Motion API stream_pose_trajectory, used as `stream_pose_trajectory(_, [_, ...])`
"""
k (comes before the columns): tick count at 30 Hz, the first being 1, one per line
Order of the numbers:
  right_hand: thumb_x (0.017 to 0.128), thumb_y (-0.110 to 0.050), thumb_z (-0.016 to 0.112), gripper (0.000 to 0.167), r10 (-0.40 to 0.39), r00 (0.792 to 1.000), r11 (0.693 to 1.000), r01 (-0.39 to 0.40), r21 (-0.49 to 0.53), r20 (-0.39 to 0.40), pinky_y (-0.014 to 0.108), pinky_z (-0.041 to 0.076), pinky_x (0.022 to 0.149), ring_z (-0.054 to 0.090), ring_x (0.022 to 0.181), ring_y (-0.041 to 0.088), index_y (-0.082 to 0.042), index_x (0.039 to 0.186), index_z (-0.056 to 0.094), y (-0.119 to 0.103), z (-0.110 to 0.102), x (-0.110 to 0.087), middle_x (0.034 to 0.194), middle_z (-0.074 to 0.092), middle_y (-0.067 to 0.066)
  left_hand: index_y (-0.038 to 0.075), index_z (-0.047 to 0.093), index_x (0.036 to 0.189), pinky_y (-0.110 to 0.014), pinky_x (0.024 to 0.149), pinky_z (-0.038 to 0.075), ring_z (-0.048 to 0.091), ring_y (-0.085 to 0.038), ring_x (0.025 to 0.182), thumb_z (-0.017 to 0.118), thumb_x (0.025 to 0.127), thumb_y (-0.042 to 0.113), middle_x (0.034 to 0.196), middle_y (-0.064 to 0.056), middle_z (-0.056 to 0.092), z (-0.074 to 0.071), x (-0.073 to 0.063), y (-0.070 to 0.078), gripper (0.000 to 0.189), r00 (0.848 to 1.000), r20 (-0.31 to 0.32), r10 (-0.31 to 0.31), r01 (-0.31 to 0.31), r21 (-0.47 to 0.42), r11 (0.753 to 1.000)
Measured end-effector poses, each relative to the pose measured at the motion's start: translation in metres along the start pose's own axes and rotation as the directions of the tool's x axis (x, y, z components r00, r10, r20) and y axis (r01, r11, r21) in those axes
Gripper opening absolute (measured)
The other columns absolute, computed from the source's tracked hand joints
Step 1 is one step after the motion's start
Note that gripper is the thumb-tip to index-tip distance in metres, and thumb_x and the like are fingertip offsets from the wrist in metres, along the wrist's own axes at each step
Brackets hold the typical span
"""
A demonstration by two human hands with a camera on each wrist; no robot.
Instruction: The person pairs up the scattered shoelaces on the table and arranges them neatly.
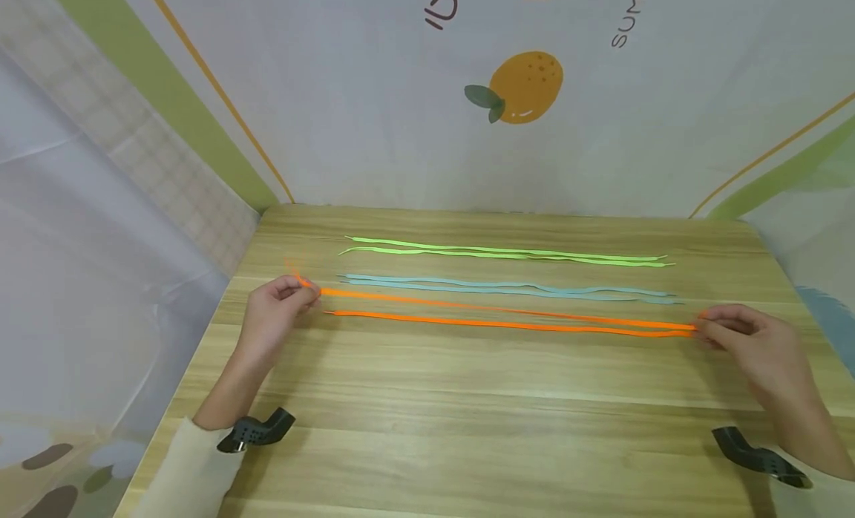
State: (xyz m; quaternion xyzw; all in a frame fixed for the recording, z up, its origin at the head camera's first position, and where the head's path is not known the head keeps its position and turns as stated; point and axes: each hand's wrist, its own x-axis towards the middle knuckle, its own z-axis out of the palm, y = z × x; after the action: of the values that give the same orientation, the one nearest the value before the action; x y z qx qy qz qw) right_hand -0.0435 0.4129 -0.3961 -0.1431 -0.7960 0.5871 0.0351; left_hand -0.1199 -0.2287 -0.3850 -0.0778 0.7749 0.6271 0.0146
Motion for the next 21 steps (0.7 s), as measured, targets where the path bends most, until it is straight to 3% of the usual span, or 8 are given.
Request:
stream_pose_trajectory(3, [0.102,0.003,0.074,0.024,0.020,1.000,0.998,-0.020,0.054,-0.006,0.017,0.059,0.069,0.076,0.077,0.004,-0.018,0.095,0.082,0.003,-0.005,-0.002,0.088,0.079,-0.008,0.004,0.071,0.100,-0.023,0.086,0.059,0.075,-0.010,0.087,0.070,0.105,0.006,0.096,0.003,0.077,-0.001,0.002,0.000,0.005,1.000,0.012,-0.005,0.006,-0.055,0.998])
stream_pose_trajectory(10, [0.104,-0.006,0.077,0.015,0.032,0.998,0.997,-0.036,-0.071,-0.055,0.019,0.059,0.068,0.074,0.078,0.003,-0.020,0.102,0.081,0.013,-0.017,-0.006,0.090,0.078,-0.011,0.005,0.072,0.102,-0.026,0.090,0.060,0.074,-0.012,0.091,0.065,0.109,0.005,0.096,0.003,0.074,-0.004,0.000,-0.003,0.009,0.999,0.048,0.011,-0.004,-0.146,0.989])
stream_pose_trajectory(12, [0.104,-0.003,0.075,0.018,0.030,0.997,0.998,-0.033,-0.051,-0.066,0.018,0.059,0.067,0.074,0.078,0.002,-0.020,0.100,0.081,0.017,-0.020,-0.007,0.089,0.077,-0.013,0.005,0.074,0.102,-0.026,0.090,0.060,0.075,-0.013,0.091,0.066,0.109,0.006,0.095,0.002,0.074,-0.006,0.000,-0.004,0.011,0.998,0.054,0.017,-0.009,-0.140,0.990])
stream_pose_trajectory(14, [0.104,0.001,0.073,0.024,0.026,0.997,1.000,-0.026,0.000,-0.080,0.017,0.058,0.066,0.073,0.076,0.003,-0.021,0.098,0.081,0.021,-0.024,-0.008,0.087,0.077,-0.014,0.003,0.075,0.104,-0.026,0.090,0.060,0.075,-0.013,0.092,0.067,0.109,0.008,0.096,0.003,0.076,-0.009,0.000,-0.006,0.011,0.998,0.057,0.020,-0.014,-0.103,0.995])
stream_pose_trajectory(17, [0.105,0.006,0.069,0.031,0.018,0.995,0.998,-0.012,0.068,-0.095,0.016,0.057,0.065,0.072,0.074,0.003,-0.022,0.094,0.080,0.025,-0.029,-0.010,0.086,0.076,-0.014,-0.004,0.077,0.114,-0.025,0.088,0.061,0.076,-0.012,0.094,0.071,0.109,0.013,0.101,0.003,0.079,-0.014,-0.001,-0.009,0.018,0.998,0.065,0.020,-0.021,0.022,1.000])
stream_pose_trajectory(21, [0.105,0.005,0.068,0.033,0.019,0.993,0.999,-0.015,0.034,-0.114,0.016,0.057,0.064,0.073,0.072,0.002,-0.024,0.093,0.077,0.026,-0.032,-0.012,0.084,0.076,-0.015,-0.006,0.077,0.121,-0.026,0.085,0.060,0.076,-0.015,0.097,0.073,0.107,0.020,0.109,-0.006,0.082,-0.015,-0.006,-0.013,0.029,0.995,0.092,0.025,-0.046,0.235,0.971])
